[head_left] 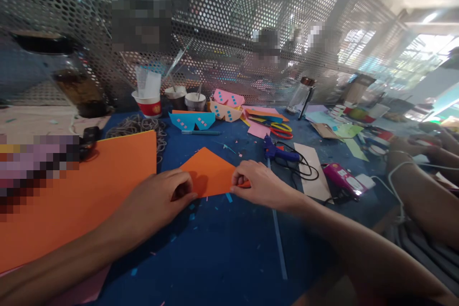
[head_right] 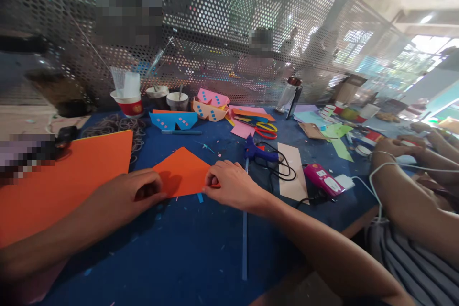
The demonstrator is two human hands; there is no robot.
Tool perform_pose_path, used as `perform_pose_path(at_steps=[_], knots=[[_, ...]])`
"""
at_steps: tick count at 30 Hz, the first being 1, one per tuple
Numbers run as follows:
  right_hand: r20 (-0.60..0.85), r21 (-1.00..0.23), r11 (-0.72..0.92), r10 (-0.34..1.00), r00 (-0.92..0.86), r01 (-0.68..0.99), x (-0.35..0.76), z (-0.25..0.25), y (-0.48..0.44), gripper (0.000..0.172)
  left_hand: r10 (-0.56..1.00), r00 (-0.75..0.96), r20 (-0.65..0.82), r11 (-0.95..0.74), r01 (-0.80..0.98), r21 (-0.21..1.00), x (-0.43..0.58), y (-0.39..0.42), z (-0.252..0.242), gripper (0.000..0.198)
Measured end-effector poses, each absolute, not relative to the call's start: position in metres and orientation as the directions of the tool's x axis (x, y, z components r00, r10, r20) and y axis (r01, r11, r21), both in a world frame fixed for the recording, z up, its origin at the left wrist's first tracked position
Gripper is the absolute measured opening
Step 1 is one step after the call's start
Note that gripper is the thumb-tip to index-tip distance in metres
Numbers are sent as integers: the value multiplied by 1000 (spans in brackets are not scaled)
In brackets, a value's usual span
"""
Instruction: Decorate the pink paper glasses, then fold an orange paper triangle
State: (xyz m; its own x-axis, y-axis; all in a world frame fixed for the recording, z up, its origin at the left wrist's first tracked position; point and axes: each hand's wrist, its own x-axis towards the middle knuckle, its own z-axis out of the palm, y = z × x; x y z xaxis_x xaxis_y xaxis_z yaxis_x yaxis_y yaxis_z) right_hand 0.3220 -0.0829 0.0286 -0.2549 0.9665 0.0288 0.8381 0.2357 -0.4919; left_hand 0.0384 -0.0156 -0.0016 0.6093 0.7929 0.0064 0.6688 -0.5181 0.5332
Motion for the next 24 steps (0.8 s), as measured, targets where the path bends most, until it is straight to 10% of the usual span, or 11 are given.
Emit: perform_pose_path(at_steps=[24], knots=[[26,-489,218,971,-236,845,322,28,-85,11,796,604,33,-535,677,505,37,-14,-6,33]])
